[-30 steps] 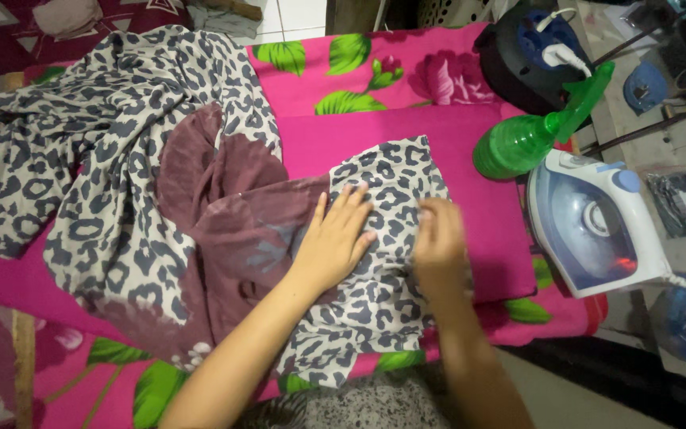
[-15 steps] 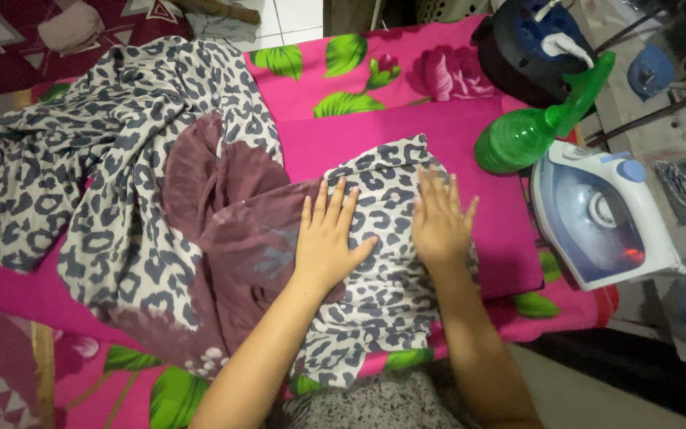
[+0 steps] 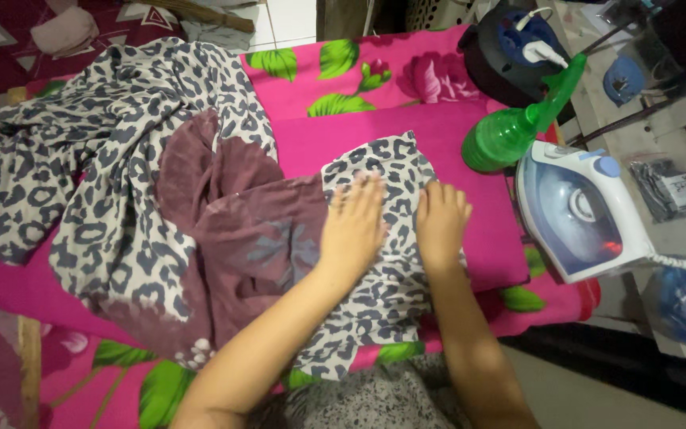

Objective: The person irons a leopard-print and maroon patterned garment on a pink ironing board. They repeatedly smooth the fabric, reposition sections, and use a steam iron to press different areas of the garment.

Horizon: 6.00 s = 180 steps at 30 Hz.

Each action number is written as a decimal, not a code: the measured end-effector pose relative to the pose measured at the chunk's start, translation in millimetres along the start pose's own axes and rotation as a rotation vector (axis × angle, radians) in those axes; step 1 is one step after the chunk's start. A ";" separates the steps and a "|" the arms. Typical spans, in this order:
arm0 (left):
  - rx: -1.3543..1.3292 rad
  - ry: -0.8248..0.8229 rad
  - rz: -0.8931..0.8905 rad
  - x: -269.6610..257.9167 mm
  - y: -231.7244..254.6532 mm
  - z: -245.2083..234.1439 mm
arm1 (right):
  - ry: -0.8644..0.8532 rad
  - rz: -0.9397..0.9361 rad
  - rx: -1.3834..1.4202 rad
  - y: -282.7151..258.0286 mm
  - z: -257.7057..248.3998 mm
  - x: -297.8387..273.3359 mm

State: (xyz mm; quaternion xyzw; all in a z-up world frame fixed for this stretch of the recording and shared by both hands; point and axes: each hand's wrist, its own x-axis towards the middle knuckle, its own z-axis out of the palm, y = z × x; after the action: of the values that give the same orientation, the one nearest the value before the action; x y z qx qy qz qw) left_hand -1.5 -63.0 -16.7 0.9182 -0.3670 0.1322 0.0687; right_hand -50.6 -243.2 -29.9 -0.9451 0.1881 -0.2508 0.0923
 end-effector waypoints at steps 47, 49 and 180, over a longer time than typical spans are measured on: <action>-0.304 0.011 -0.204 -28.0 -53.8 -21.5 | -0.359 -0.378 -0.570 -4.6 -225.4 -35.1; -0.307 0.034 -0.222 -34.9 -52.8 -14.6 | -0.262 -0.260 -0.062 -33.7 -198.5 -33.7; -0.091 0.066 -0.480 -63.5 -84.2 -3.5 | -0.669 0.389 -0.145 -7.8 -169.6 33.3</action>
State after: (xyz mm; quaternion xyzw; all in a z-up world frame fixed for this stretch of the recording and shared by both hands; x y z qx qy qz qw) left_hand 11.9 40.1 -34.4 0.9703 -0.1414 0.1252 0.1511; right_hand -107.7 -263.1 132.2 -0.9253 0.3407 0.1073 0.1272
